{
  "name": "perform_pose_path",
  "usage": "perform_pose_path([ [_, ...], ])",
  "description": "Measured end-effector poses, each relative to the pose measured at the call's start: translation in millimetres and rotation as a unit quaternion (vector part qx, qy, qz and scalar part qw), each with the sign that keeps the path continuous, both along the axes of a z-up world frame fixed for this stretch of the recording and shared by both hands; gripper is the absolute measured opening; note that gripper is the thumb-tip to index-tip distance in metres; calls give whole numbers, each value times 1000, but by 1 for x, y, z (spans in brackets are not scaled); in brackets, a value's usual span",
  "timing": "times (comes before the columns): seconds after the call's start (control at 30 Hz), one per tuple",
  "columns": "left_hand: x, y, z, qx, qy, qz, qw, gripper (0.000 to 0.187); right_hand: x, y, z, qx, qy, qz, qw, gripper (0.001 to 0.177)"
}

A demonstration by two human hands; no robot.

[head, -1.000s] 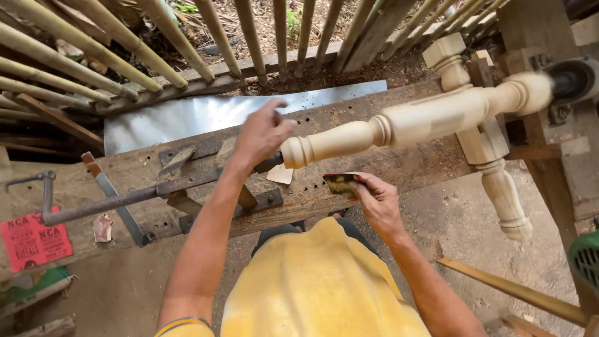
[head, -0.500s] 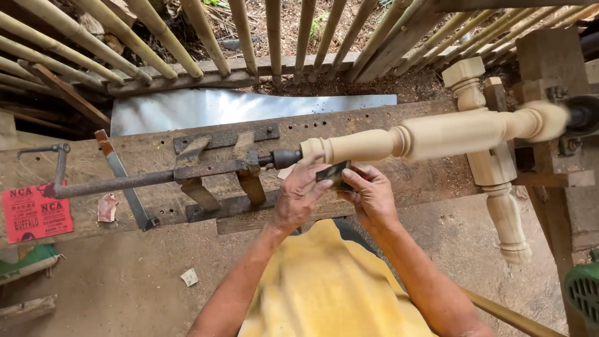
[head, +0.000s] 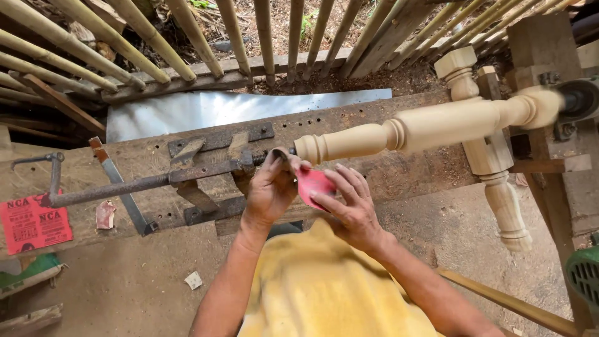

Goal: The person smooths a rotating wooden spindle on a lathe using a red sanding block, then removes the spindle and places it on a wooden rack. They then mount a new spindle onto the lathe and continue sanding it with a white sanding sheet.

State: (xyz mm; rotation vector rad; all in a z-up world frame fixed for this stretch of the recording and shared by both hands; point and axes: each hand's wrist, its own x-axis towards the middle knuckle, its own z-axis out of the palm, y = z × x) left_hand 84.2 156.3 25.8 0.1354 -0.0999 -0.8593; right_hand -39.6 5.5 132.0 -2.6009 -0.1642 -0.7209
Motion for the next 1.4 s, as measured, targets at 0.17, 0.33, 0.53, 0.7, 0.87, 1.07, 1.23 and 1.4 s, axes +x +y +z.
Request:
perform_pose_path([
  [0.17,14,-32,46,126,0,-64,990,43,10,-39,-40,-17,18,-28,999,28],
  [0.33,61,-96,28,369,-238,-113,891,48,48,-80,-26,-143,8,-8,990,26],
  [0.53,110,-139,6,532,-439,-130,712,30,89,-109,-27,-284,87,48,954,39],
  [0.7,111,-165,-97,619,-576,-277,457,29,101,-109,-67,-226,420,87,875,49],
  [0.87,117,-171,-96,621,-602,-267,425,33,108,-113,-65,-141,403,115,897,34],
  [1.07,118,-165,-92,613,-582,-282,454,31,113,-114,-66,-122,384,140,905,26],
  [1.23,119,-170,-103,612,-522,-336,490,34,121,-111,-62,-205,418,155,871,17],
  [1.4,119,-168,-84,612,-478,-339,531,38,123,-105,-68,-417,404,187,792,11],
])
